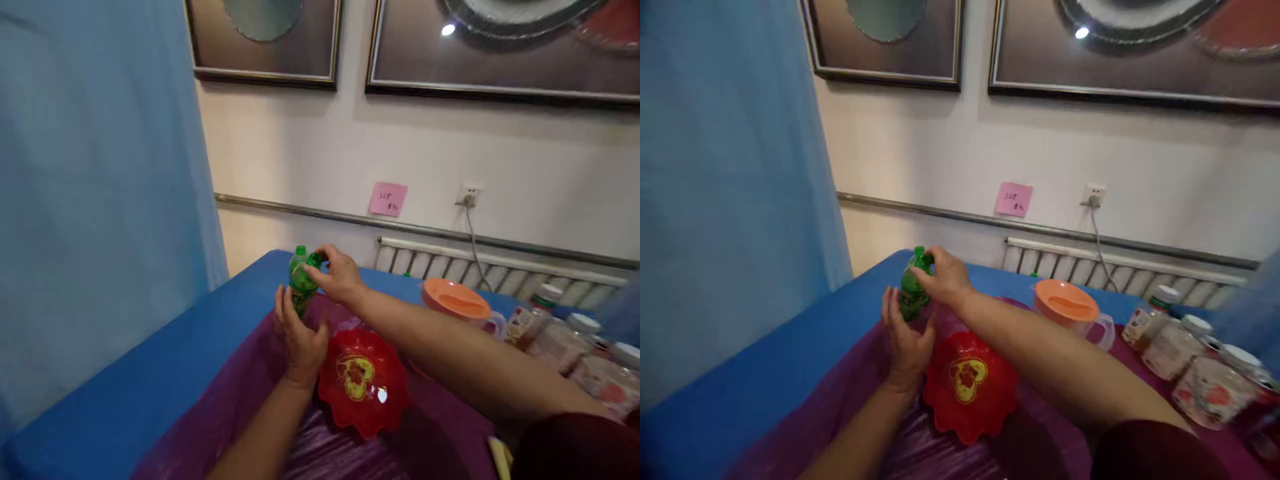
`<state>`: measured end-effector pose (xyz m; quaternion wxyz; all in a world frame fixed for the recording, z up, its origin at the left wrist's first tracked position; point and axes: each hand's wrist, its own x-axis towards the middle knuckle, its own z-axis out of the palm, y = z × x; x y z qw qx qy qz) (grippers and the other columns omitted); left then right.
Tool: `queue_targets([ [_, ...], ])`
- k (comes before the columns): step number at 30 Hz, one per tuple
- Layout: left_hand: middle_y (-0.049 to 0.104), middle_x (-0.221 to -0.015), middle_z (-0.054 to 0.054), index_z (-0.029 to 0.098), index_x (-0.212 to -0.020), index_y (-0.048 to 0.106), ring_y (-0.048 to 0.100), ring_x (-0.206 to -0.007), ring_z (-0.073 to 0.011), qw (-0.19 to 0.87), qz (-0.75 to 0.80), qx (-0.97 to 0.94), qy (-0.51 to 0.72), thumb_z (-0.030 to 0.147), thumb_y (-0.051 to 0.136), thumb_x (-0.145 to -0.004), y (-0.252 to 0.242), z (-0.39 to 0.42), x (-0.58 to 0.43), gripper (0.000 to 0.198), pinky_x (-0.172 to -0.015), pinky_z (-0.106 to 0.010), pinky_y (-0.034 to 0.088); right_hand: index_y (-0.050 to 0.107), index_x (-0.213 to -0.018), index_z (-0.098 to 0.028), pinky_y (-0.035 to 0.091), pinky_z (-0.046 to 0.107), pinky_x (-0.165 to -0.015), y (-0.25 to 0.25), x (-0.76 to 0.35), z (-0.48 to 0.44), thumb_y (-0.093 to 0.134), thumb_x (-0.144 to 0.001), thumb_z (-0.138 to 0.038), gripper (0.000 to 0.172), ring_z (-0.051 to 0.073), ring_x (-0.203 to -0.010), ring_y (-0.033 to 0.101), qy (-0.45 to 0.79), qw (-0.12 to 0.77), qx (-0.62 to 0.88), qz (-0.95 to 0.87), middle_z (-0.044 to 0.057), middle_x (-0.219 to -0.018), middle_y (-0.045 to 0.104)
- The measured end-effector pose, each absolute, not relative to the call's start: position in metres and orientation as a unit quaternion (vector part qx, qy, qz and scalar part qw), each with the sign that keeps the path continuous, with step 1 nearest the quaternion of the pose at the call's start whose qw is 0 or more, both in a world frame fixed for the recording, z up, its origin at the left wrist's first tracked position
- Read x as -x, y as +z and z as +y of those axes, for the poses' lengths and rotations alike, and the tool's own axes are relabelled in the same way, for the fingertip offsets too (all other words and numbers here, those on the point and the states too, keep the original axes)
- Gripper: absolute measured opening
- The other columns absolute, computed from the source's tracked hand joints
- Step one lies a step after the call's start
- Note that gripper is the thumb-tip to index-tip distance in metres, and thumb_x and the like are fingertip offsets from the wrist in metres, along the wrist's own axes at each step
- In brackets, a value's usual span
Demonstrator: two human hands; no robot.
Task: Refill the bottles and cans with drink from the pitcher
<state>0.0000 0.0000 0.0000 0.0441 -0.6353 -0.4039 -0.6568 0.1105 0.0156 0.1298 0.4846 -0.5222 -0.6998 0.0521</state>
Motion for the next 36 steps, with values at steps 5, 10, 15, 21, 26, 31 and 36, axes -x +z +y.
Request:
queue_targets([
  [5,0.056,-0.144,-0.017,0.022,-0.151,0.041,0.052,-0.136,-0.0344,-0.035,-0.328,0.711,-0.622,0.041,0.069,-0.09,0.004,-0.01,-0.006,0.069,-0.114,-0.056,0.042,0.061,-0.098,-0.023,0.05,0.031,-0.072,0.141,-0.149,-0.039,0.073,-0.083,-0.043,0.028,0.018,-0.081,0.065,0.025,0.5,0.515,-0.696,0.002,-0.088,0.07],
  [10,0.066,-0.134,-0.012,0.023,-0.143,0.051,0.064,-0.122,-0.0309,-0.112,-0.284,0.77,-0.56,0.048,0.072,-0.086,0.011,-0.027,-0.01,0.066,-0.105,-0.047,0.052,0.062,-0.093,-0.022,0.051,0.032,-0.071,0.138,-0.174,-0.081,0.074,-0.082,-0.044,0.027,0.018,-0.076,0.066,0.068,0.51,0.542,-0.665,0.001,-0.084,0.07],
  [15,0.071,-0.126,-0.011,0.019,-0.137,0.056,0.071,-0.11,-0.0295,-0.221,-0.31,0.776,-0.502,0.05,0.074,-0.079,0.02,-0.034,-0.015,0.068,-0.097,-0.044,0.058,0.059,-0.121,-0.025,0.052,0.04,-0.092,0.12,-0.208,-0.128,0.071,-0.087,-0.041,0.039,0.024,-0.111,0.064,0.009,0.552,0.487,-0.677,0.008,-0.121,0.067],
  [21,0.07,-0.129,-0.013,0.017,-0.14,0.053,0.07,-0.114,-0.0302,-0.271,-0.331,0.784,-0.45,0.046,0.075,-0.075,0.018,-0.029,-0.022,0.074,-0.101,-0.046,0.056,0.054,-0.126,-0.023,0.046,0.044,-0.099,0.067,-0.313,-0.164,0.063,-0.09,-0.051,0.047,0.026,-0.122,0.055,-0.124,0.689,0.566,-0.436,0.013,-0.133,0.056],
  [26,0.071,-0.126,-0.012,0.017,-0.132,0.057,0.07,-0.114,-0.0294,-0.264,-0.317,0.808,-0.421,0.043,0.074,-0.075,0.018,-0.031,-0.027,0.065,-0.102,-0.046,0.055,0.066,-0.093,-0.019,0.048,0.04,-0.089,0.018,-0.372,-0.155,0.069,-0.071,-0.074,0.059,0.027,-0.097,0.062,0.04,0.69,0.648,-0.322,0.01,-0.098,0.069],
  [31,0.072,-0.124,-0.011,0.018,-0.128,0.06,0.069,-0.113,-0.0296,-0.249,-0.311,0.822,-0.408,0.042,0.076,-0.073,0.015,-0.028,-0.026,0.062,-0.1,-0.046,0.055,0.054,-0.065,-0.022,0.044,0.03,-0.058,0.009,-0.364,-0.141,0.064,-0.069,-0.083,0.062,0.015,-0.056,0.05,0.13,0.703,0.616,-0.332,-0.002,-0.058,0.053],
  [36,0.072,-0.123,-0.011,0.019,-0.127,0.061,0.069,-0.112,-0.0292,-0.251,-0.315,0.825,-0.397,0.04,0.076,-0.072,0.014,-0.028,-0.024,0.061,-0.099,-0.044,0.056,0.037,-0.058,-0.025,0.031,0.025,-0.043,0.028,-0.352,-0.128,0.065,-0.069,-0.083,0.066,0.009,-0.043,0.03,0.155,0.728,0.583,-0.326,-0.01,-0.048,0.031],
])
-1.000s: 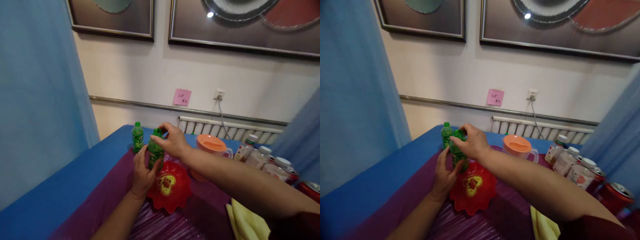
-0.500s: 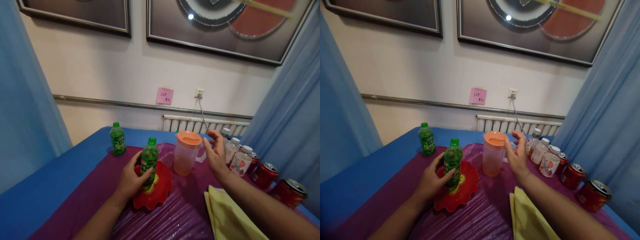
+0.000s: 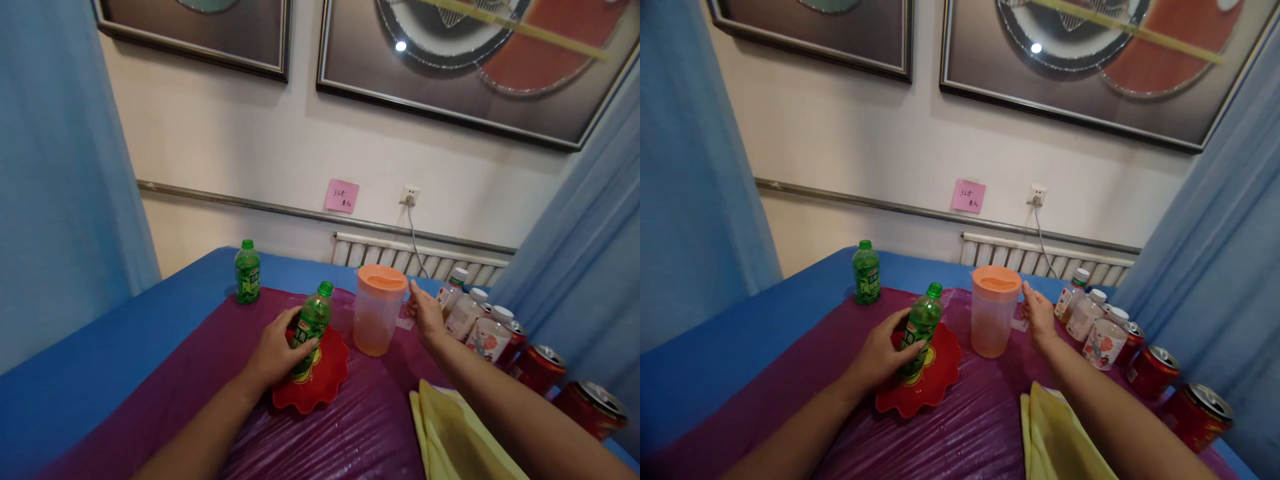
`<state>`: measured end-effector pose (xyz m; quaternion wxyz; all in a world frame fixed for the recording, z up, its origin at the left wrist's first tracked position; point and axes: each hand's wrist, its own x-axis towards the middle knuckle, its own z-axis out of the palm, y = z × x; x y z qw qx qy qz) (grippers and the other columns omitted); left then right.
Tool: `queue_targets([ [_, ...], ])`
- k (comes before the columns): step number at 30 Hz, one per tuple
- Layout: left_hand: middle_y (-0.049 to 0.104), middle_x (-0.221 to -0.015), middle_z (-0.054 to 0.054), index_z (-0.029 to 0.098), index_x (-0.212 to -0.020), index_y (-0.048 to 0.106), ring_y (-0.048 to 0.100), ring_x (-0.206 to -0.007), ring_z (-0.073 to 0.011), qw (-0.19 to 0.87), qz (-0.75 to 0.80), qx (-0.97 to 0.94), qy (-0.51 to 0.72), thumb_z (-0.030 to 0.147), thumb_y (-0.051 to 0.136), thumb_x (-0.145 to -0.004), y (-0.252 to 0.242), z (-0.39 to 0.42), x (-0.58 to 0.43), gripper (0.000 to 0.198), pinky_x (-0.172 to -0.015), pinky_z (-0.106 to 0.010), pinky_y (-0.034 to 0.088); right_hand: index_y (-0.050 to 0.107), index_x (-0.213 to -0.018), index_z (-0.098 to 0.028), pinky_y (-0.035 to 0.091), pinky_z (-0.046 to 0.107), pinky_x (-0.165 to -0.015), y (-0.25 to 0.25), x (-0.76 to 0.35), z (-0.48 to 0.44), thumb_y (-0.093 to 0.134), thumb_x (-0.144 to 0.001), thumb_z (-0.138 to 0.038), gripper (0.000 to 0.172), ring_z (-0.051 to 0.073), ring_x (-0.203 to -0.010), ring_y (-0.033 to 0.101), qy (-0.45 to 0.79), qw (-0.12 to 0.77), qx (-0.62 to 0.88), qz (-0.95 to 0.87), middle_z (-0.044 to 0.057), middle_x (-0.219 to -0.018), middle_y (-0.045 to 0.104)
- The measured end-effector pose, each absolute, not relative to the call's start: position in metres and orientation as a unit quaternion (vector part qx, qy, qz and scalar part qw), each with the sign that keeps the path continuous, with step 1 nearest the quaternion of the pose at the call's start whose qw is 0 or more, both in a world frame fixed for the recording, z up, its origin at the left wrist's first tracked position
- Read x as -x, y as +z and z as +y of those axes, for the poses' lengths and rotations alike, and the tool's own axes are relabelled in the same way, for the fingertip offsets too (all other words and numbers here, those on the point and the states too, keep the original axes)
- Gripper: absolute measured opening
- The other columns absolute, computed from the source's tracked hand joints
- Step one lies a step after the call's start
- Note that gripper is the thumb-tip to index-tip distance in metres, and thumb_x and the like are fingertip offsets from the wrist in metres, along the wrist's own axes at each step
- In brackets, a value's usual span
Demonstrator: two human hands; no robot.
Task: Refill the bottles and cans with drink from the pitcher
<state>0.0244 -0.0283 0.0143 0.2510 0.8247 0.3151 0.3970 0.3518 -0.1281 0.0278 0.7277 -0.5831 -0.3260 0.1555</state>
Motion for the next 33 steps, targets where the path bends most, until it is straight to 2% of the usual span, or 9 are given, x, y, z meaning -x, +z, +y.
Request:
queue_targets([
  [4,0.072,-0.124,-0.01,0.02,-0.126,0.062,0.069,-0.113,-0.029,0.255,0.314,-0.827,0.391,0.038,0.075,-0.072,0.016,-0.032,-0.024,0.059,-0.099,-0.043,0.055,0.034,-0.056,-0.025,0.024,0.023,-0.039,0.058,-0.353,-0.125,0.072,-0.067,-0.077,0.066,0.007,-0.041,0.025,0.159,0.721,0.582,-0.34,-0.011,-0.046,0.029],
  [9,0.072,-0.126,-0.01,0.021,-0.128,0.062,0.068,-0.115,-0.0292,0.258,0.313,-0.831,0.381,0.035,0.075,-0.072,0.017,-0.035,-0.024,0.059,-0.102,-0.045,0.053,0.038,-0.054,-0.024,0.021,0.023,-0.04,0.107,-0.363,-0.13,0.079,-0.066,-0.068,0.062,0.006,-0.041,0.026,0.154,0.692,0.588,-0.39,-0.009,-0.046,0.033],
  [14,0.073,-0.124,-0.011,0.021,-0.128,0.065,0.067,-0.115,-0.0324,0.217,0.319,-0.837,0.389,0.037,0.079,-0.069,0.012,-0.035,-0.023,0.062,-0.104,-0.05,0.051,0.047,-0.054,-0.022,0.024,0.025,-0.042,0.153,-0.364,-0.136,0.075,-0.072,-0.067,0.055,0.008,-0.043,0.032,0.094,0.596,0.623,-0.497,-0.007,-0.046,0.038],
  [19,0.074,-0.123,-0.01,0.023,-0.127,0.066,0.066,-0.116,-0.0326,0.218,0.306,-0.838,0.396,0.039,0.081,-0.068,0.008,-0.035,-0.023,0.064,-0.105,-0.049,0.05,0.042,-0.05,-0.023,0.024,0.026,-0.045,0.189,-0.35,-0.138,0.071,-0.074,-0.068,0.058,0.009,-0.046,0.031,0.023,0.509,0.641,-0.574,-0.006,-0.047,0.034],
  [23,0.072,-0.126,-0.011,0.021,-0.128,0.066,0.065,-0.119,-0.0331,0.228,0.302,-0.842,0.385,0.038,0.081,-0.068,0.01,-0.037,-0.023,0.065,-0.106,-0.05,0.048,0.039,-0.049,-0.023,0.022,0.026,-0.046,0.207,-0.339,-0.136,0.069,-0.074,-0.069,0.06,0.008,-0.047,0.028,-0.013,0.465,0.637,-0.614,-0.006,-0.048,0.03],
  [33,0.072,-0.127,-0.01,0.023,-0.129,0.065,0.065,-0.119,-0.0327,0.236,0.287,-0.843,0.389,0.038,0.081,-0.067,0.011,-0.04,-0.021,0.065,-0.108,-0.05,0.047,0.031,-0.051,-0.025,0.017,0.026,-0.046,0.224,-0.322,-0.128,0.068,-0.074,-0.073,0.065,0.008,-0.05,0.023,-0.018,0.443,0.617,-0.65,-0.007,-0.051,0.024],
])
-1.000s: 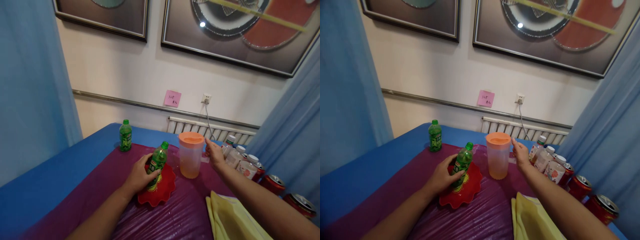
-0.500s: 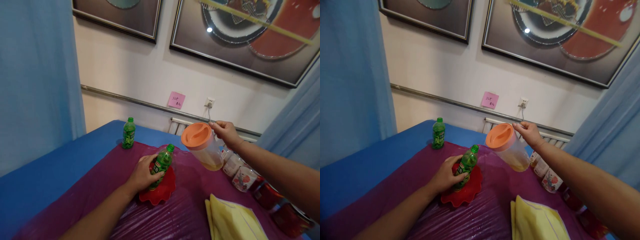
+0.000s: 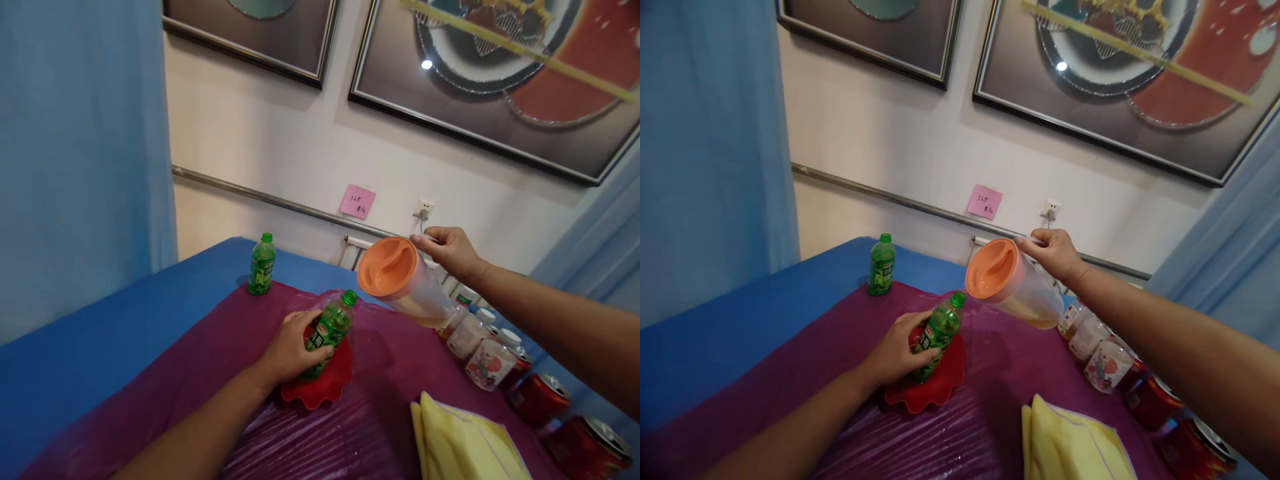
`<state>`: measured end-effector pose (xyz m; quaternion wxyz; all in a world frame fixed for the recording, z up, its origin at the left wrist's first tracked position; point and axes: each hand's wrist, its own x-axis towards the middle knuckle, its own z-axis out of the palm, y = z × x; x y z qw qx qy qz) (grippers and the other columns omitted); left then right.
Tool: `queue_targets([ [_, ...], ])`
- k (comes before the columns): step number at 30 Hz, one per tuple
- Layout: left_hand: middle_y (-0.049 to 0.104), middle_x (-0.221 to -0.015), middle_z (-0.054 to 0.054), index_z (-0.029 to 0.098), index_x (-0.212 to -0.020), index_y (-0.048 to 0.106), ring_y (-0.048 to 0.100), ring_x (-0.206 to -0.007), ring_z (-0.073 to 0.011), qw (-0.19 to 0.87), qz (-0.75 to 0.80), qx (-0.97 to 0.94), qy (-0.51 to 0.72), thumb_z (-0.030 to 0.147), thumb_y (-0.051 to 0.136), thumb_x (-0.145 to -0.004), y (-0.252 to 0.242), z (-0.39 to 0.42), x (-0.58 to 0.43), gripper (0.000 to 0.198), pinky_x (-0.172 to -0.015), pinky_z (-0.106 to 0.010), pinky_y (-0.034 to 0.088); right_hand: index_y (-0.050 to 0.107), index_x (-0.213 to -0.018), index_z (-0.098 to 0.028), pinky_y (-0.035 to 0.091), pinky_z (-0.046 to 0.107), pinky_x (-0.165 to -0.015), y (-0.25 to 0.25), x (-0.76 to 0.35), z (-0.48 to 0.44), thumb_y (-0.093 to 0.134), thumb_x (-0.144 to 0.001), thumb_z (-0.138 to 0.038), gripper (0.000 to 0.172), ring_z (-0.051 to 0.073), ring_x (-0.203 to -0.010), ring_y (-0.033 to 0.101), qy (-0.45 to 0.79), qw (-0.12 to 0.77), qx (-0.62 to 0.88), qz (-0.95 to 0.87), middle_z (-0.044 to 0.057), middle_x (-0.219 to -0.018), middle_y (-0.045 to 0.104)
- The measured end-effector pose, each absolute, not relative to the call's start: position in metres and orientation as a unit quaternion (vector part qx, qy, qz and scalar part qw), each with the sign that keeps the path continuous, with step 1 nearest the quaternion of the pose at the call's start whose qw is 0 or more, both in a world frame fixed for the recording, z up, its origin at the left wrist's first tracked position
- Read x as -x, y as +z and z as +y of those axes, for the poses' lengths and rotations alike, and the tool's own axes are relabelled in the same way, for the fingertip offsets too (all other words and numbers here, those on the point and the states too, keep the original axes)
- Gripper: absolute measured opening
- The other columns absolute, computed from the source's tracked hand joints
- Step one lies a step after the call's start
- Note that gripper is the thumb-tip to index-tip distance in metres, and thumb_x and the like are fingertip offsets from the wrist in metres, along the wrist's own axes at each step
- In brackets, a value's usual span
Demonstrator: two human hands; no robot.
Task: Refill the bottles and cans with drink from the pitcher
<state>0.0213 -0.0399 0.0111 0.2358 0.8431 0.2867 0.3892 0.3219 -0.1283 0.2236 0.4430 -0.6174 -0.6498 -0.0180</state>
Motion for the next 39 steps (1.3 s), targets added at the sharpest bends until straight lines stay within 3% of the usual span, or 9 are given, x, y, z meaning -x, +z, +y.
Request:
queue_targets([
  [39,0.073,-0.126,-0.008,0.024,-0.126,0.066,0.066,-0.117,-0.0318,0.246,0.272,-0.844,0.392,0.037,0.081,-0.066,0.0111,-0.0435,-0.0214,0.063,-0.11,-0.05,0.045,0.032,-0.052,-0.024,0.017,0.027,-0.048,0.2325,-0.3141,-0.1272,0.066,-0.077,-0.063,0.057,0.009,-0.052,0.024,-0.065,0.37,0.631,-0.679,-0.006,-0.053,0.025],
])
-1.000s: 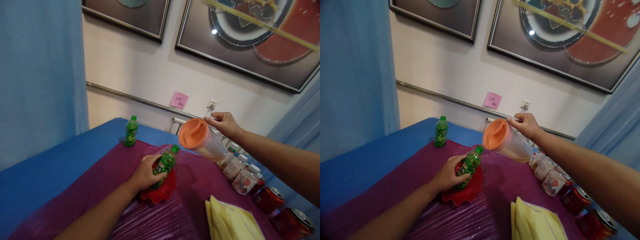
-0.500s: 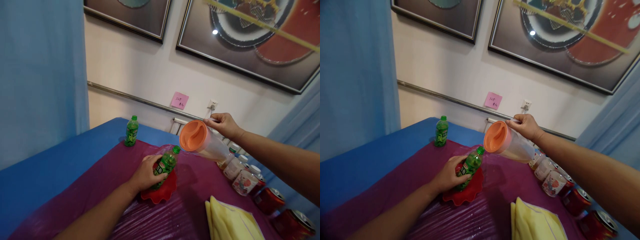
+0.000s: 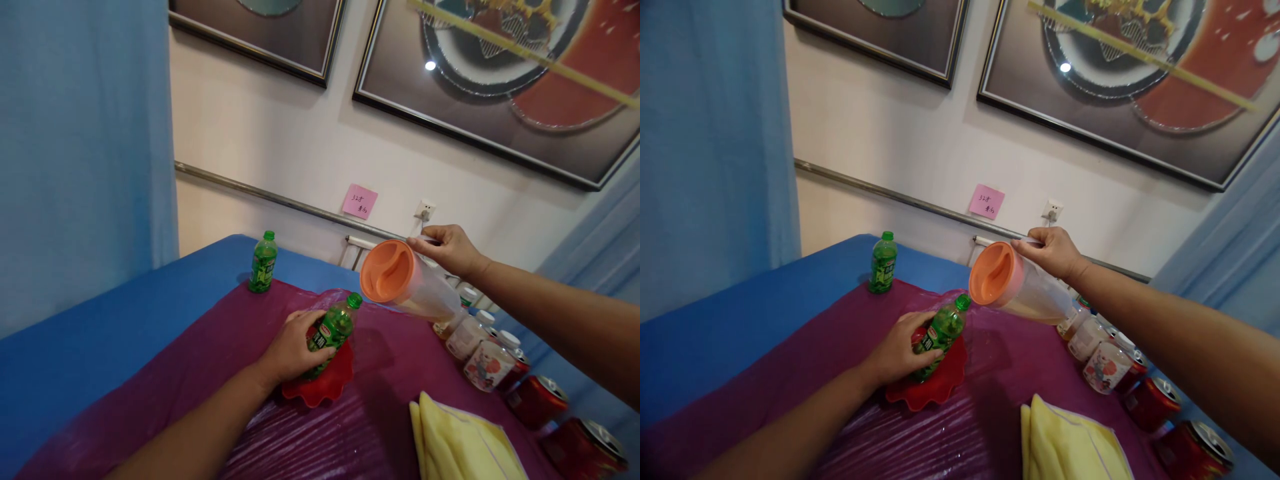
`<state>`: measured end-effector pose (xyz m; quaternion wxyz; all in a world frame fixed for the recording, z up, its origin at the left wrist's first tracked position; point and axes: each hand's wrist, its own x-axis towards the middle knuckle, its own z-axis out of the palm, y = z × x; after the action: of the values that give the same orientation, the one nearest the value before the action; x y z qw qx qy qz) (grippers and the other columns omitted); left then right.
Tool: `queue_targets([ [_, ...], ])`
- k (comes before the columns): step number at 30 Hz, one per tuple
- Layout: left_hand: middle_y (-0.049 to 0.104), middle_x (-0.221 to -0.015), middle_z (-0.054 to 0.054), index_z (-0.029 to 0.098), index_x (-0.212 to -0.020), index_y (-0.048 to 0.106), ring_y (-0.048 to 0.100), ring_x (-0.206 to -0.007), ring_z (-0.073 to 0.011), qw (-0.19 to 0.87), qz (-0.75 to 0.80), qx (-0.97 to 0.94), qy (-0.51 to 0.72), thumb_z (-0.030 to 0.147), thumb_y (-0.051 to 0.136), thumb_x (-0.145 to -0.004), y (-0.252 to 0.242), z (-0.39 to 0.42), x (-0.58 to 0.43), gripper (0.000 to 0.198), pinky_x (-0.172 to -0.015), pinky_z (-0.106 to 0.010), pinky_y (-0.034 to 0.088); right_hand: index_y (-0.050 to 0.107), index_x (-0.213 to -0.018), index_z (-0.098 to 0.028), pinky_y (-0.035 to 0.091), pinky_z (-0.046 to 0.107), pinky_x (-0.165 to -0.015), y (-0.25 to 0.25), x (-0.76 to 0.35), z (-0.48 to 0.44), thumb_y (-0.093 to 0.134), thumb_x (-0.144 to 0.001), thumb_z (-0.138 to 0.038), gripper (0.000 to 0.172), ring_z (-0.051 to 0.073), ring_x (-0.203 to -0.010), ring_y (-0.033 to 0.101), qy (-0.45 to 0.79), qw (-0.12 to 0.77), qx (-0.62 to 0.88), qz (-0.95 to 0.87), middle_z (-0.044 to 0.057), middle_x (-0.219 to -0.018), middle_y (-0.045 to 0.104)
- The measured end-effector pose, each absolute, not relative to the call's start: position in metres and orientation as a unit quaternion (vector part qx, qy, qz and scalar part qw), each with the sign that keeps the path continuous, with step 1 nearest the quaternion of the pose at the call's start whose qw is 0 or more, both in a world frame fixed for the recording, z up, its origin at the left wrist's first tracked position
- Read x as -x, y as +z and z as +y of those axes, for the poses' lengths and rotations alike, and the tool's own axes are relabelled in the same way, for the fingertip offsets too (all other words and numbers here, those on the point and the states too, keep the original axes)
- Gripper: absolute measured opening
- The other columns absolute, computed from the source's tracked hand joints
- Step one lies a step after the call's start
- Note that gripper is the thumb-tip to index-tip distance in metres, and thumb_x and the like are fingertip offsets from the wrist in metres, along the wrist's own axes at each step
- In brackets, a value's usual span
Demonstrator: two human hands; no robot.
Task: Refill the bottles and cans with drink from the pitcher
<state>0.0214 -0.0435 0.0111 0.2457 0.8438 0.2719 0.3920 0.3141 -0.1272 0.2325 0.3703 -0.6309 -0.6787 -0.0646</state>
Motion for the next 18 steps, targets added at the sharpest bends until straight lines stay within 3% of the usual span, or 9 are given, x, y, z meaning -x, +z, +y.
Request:
queue_targets([
  [18,0.071,-0.13,-0.009,0.022,-0.129,0.064,0.062,-0.121,-0.0321,0.258,0.28,-0.847,0.37,0.037,0.081,-0.067,0.0108,-0.0431,-0.0204,0.066,-0.11,-0.048,0.043,0.028,-0.054,-0.025,0.016,0.028,-0.049,0.2379,-0.3087,-0.1301,0.064,-0.079,-0.057,0.054,0.008,-0.052,0.022,-0.079,0.35,0.632,-0.687,-0.007,-0.053,0.022],
])
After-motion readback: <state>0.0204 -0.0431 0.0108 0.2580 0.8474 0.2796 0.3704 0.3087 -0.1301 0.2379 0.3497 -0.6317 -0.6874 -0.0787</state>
